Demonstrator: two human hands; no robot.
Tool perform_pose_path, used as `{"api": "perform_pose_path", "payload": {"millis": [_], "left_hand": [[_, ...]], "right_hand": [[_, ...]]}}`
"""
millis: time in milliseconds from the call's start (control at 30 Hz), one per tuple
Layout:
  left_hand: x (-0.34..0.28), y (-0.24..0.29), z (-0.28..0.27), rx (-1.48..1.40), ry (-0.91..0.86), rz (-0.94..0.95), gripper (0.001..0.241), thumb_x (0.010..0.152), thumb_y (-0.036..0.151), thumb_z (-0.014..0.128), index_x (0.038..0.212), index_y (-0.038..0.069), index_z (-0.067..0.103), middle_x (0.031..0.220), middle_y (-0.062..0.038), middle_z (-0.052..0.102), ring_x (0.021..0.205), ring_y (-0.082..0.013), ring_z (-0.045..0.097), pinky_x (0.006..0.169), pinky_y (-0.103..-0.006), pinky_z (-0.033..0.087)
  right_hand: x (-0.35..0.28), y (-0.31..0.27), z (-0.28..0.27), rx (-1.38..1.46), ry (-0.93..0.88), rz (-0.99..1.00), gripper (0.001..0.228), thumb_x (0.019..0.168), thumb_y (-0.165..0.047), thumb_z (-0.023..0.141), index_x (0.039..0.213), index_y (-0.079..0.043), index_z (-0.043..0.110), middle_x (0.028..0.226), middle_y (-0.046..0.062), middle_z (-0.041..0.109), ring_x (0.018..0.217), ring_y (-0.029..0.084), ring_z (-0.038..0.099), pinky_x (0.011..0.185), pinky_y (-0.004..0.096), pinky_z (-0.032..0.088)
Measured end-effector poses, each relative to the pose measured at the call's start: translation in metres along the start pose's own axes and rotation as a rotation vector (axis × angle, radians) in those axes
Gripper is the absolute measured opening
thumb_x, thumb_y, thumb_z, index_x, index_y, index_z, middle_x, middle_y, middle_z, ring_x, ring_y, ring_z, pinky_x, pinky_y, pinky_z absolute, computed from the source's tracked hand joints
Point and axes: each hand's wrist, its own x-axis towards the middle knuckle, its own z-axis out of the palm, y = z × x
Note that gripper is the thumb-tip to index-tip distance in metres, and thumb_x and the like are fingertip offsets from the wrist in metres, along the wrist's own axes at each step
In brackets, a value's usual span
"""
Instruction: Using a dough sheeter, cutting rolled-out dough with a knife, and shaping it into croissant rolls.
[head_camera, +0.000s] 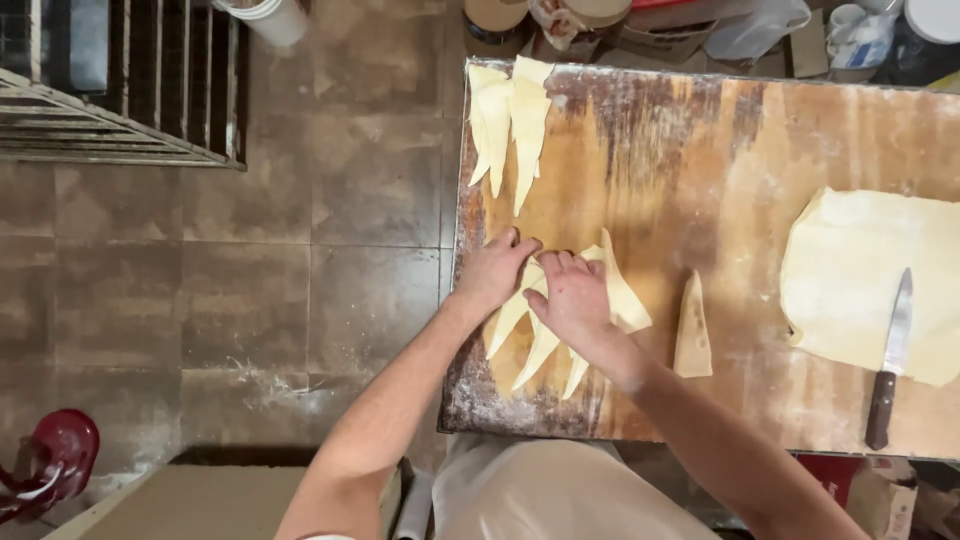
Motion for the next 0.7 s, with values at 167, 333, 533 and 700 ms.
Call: {"api": "perform_pose_path", "payload": {"millis": [167,333,533,700], "left_hand": [[0.006,-0.022,0.020,0.098,0.009,0.193,0.025,0.083,0.011,0.072,0.107,0.010,0.065,0.102,-0.017,0.062,0.096,-0.0377,0.066,0.077,-0.0492,0.055],[-0.011,-0.034,0.017,0.113,-0.054,0.177,0.019,0.084,0.013,0.072,0.096,0.006,0.059,0.094,-0.016,0.065,0.088,-0.0355,0.068,0.079,-0.0483,0.056],[-0.036,-0.079,0.005,-0.402,-0.038,-0.123,0.010,0.101,0.017,0.061,0.101,0.008,0.056,0.089,-0.009,0.067,0.079,-0.0237,0.068,0.069,-0.0363,0.059],[-0.025,-0.057,-0.097,-1.424,0.550,-0.276,0.032,0.103,0.027,0.056,0.131,0.011,0.055,0.108,-0.008,0.068,0.089,-0.0179,0.066,0.070,-0.0313,0.058]], "right_hand": [[-0.006,-0.015,-0.011,-0.019,-0.027,0.168,0.054,0.076,-0.041,0.079,0.112,-0.004,0.067,0.106,0.014,0.067,0.101,0.029,0.062,0.091,0.051,0.044],[-0.012,-0.016,-0.003,0.021,0.068,0.093,0.035,0.075,-0.029,0.077,0.102,-0.007,0.068,0.102,0.009,0.068,0.109,0.027,0.059,0.103,0.050,0.040],[0.001,0.012,0.017,0.242,0.071,0.045,0.020,0.074,-0.024,0.081,0.086,-0.013,0.069,0.109,0.006,0.068,0.113,0.026,0.057,0.106,0.051,0.038],[0.051,0.070,0.005,0.699,0.265,0.081,0.020,0.086,-0.011,0.082,0.096,-0.007,0.065,0.095,0.007,0.069,0.086,0.015,0.066,0.069,0.030,0.057]]}}
